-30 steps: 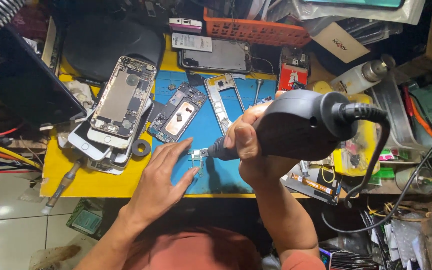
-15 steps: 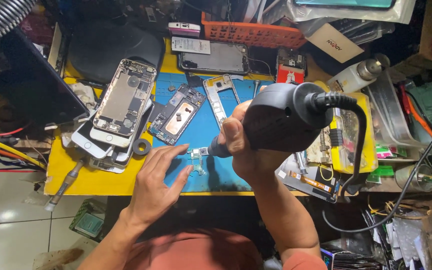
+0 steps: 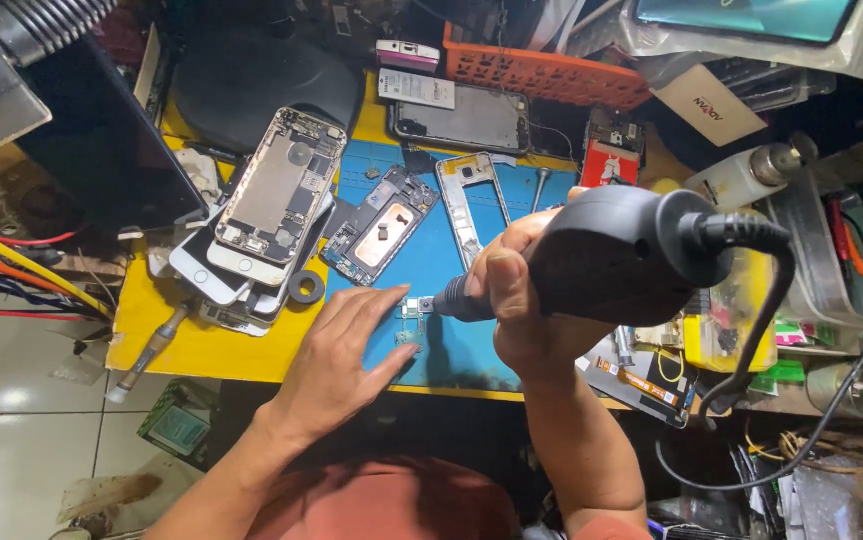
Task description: Applying flux paste to a mobile phone motherboard and using a heat gun to reflow components on a repair bench.
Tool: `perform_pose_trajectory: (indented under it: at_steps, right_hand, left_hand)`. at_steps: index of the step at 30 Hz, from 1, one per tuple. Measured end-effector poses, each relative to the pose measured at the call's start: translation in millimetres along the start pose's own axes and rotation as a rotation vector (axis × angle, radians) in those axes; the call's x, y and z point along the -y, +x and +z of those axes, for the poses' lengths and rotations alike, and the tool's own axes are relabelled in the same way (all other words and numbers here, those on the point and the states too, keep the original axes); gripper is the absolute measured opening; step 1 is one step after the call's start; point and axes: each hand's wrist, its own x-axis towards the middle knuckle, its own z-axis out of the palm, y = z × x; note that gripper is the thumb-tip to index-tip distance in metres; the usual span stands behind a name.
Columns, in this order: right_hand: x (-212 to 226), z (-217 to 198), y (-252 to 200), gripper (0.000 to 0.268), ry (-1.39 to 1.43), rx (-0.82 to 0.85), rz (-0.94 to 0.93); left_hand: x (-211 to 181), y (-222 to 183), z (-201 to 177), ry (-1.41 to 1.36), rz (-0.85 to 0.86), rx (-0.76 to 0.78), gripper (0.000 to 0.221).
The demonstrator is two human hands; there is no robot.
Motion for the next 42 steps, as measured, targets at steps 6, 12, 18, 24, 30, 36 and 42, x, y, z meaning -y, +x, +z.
perform_pose_trajectory:
  at_steps: [6,12,18,24,30,36,42]
  right_hand:
    - [-16,-13,-11,0.050,0.116,-0.066,-0.046]
    - [-13,-33,-12,0.058,0.256,-0.240,-0.056]
    - [-11,-14,-17,0.063,0.157,-0.241,-0.004]
    - [-22,0,-20,0.050,0.173,-0.150,-0.061]
    - [-26,-9,-22,0.065,0.118,-0.286,0.043]
    - [-15,-3,-21,0.053,0.132,-0.230,0.015]
    - [-17,-2,-24,0.055,0.157,-0.212,0.004]
  left_hand:
    - [3,0,-3,-0.040,-0.002,-0.034,0.056]
    - [7,-3,-4,0.024,-0.027,0.033,0.064]
    - [11,-3,-2,0.070,-0.011,0.069,0.070]
    - [12,-2,-4,0.043,-0.002,0.086,0.073]
    - [14,-3,-5,0.075,0.044,0.063,0.077]
    - [16,-5,-4,0.079,0.098,-0.010,0.074]
    - [15,-4,-7,0.009,0.112,-0.043,0.073]
